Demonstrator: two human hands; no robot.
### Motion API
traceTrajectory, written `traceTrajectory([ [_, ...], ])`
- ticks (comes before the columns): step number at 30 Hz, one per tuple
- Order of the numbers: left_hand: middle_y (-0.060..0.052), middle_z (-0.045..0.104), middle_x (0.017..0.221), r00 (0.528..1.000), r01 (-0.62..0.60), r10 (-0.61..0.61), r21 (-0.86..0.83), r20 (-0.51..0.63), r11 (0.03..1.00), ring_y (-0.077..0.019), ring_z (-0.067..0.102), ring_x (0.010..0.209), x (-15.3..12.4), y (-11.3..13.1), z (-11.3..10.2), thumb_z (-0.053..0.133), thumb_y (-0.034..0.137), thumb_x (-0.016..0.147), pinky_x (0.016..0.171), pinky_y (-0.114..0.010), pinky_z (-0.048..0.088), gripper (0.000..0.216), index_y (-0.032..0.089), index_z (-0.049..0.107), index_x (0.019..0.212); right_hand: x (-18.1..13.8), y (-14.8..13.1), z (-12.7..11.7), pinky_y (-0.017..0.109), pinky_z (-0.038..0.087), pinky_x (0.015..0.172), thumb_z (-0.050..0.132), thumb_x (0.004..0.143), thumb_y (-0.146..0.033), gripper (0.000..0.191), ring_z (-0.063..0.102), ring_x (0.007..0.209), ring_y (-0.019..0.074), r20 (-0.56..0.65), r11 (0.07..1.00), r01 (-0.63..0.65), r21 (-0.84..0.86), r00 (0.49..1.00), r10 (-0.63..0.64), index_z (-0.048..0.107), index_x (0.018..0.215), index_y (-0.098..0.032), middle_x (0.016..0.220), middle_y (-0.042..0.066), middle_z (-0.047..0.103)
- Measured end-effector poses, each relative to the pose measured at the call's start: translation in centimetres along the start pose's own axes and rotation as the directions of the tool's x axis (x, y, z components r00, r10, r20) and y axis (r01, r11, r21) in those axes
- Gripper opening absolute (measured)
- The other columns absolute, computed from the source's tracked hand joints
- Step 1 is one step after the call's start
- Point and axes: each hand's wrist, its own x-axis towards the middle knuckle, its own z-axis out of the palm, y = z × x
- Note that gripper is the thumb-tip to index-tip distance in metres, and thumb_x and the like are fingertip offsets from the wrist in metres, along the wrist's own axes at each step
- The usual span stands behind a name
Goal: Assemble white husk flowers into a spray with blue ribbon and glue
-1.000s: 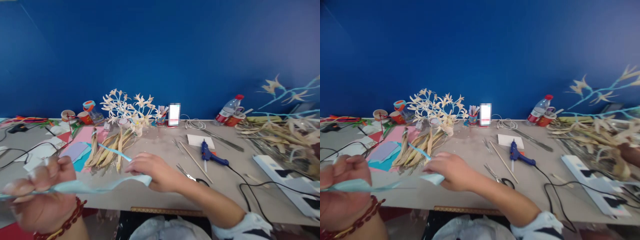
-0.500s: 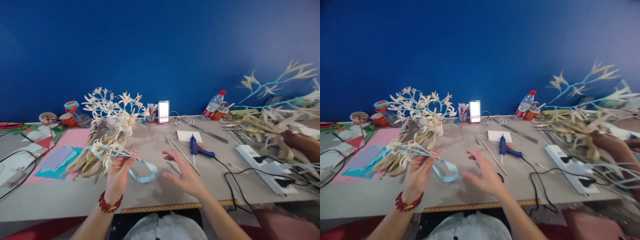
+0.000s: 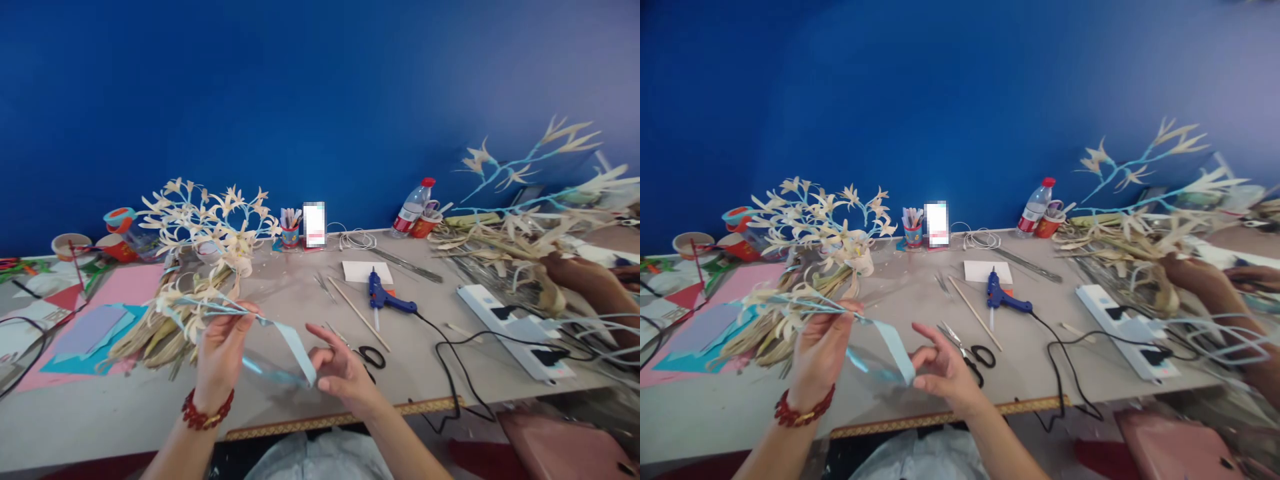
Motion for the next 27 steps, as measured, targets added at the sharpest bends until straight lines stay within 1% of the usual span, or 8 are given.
traceTrajectory([
  [3,-0.003,0.069,0.083,0.995,-0.102,0.103,0.085,0.000,0.991,-0.0196,0.060,0.088,0.2,0.1,-1.0,0.071,0.026,0.076,0.088,-0.031,0.047,0.008,0.020,0.074,0.080,-0.5,0.0,0.1,0.025,0.042,0.064,0.080,0.071,-0.028,0.069,0.054,0.066,0.0132,-0.151,0.991,0.066,0.119,0.987,-0.047,0.050,0.133,-0.024,0.071,-0.002,0.059],
  [6,-0.003,0.068,0.081,0.989,-0.142,0.137,0.119,0.053,0.983,-0.0204,0.059,0.090,0.4,0.3,-2.0,0.072,0.026,0.076,0.090,-0.033,0.045,0.007,0.020,0.075,0.080,-0.3,-0.8,0.0,0.025,0.042,0.066,0.078,0.072,-0.027,0.058,0.054,0.068,0.0138,-0.242,0.981,0.100,0.167,0.969,-0.057,0.056,0.126,-0.024,0.073,-0.001,0.058],
  [13,-0.004,0.067,0.076,0.995,0.011,-0.003,-0.082,0.099,0.997,-0.0193,0.060,0.087,0.5,0.4,-2.0,0.074,0.028,0.074,0.088,-0.034,0.048,0.009,0.020,0.073,0.076,1.1,0.4,-0.1,0.025,0.043,0.061,0.073,0.076,-0.029,0.029,0.050,0.062,0.0116,-0.315,0.971,0.028,0.236,0.948,0.049,0.066,0.102,-0.020,0.072,-0.002,0.050],
  [15,-0.002,0.066,0.075,0.997,0.046,-0.036,-0.153,0.067,0.987,-0.0165,0.061,0.082,0.5,0.3,-1.5,0.074,0.027,0.074,0.089,-0.033,0.048,0.007,0.020,0.072,0.075,1.1,1.3,-0.2,0.026,0.043,0.060,0.069,0.079,-0.030,0.023,0.050,0.059,0.0113,-0.283,0.992,-0.024,0.124,0.957,0.058,0.065,0.101,-0.021,0.072,-0.002,0.050],
  [17,0.000,0.066,0.075,0.997,0.072,-0.068,-0.212,0.024,0.975,-0.0145,0.061,0.080,0.5,0.1,-0.9,0.075,0.026,0.073,0.087,-0.030,0.049,0.007,0.020,0.072,0.075,0.9,1.8,-0.2,0.027,0.045,0.063,0.065,0.083,-0.030,0.017,0.053,0.062,0.0132,-0.200,0.989,-0.059,-0.133,0.979,0.031,0.065,0.097,-0.021,0.073,-0.001,0.055],
  [21,0.000,0.068,0.082,0.990,0.117,-0.134,-0.266,-0.047,0.957,-0.0121,0.062,0.079,-0.1,-0.3,0.4,0.076,0.023,0.072,0.080,-0.024,0.049,0.007,0.020,0.072,0.077,0.9,1.4,0.6,0.037,0.046,0.087,0.059,0.088,-0.027,0.024,0.057,0.099,0.0221,-0.087,0.753,0.113,-0.649,0.971,-0.221,0.064,0.111,-0.022,0.110,0.009,0.060],
  [23,0.000,0.069,0.082,0.988,0.118,-0.142,-0.278,-0.066,0.953,-0.0117,0.063,0.078,-0.6,-0.6,1.2,0.076,0.024,0.072,0.080,-0.024,0.049,0.007,0.020,0.072,0.077,1.4,0.8,1.5,0.039,0.044,0.095,0.057,0.089,-0.025,0.034,0.053,0.112,0.0234,-0.079,0.681,0.190,-0.707,0.936,-0.343,0.057,0.123,-0.024,0.124,0.011,0.055],
  [27,0.000,0.070,0.081,0.986,0.118,-0.148,-0.296,-0.082,0.948,-0.0134,0.064,0.080,-1.6,-0.9,2.9,0.077,0.023,0.070,0.080,-0.025,0.050,0.008,0.020,0.072,0.076,3.2,0.3,3.8,0.042,0.041,0.100,0.061,0.086,-0.026,0.040,0.051,0.117,0.0248,-0.049,0.673,0.329,-0.663,0.877,-0.477,0.055,0.125,-0.024,0.124,0.010,0.056],
])
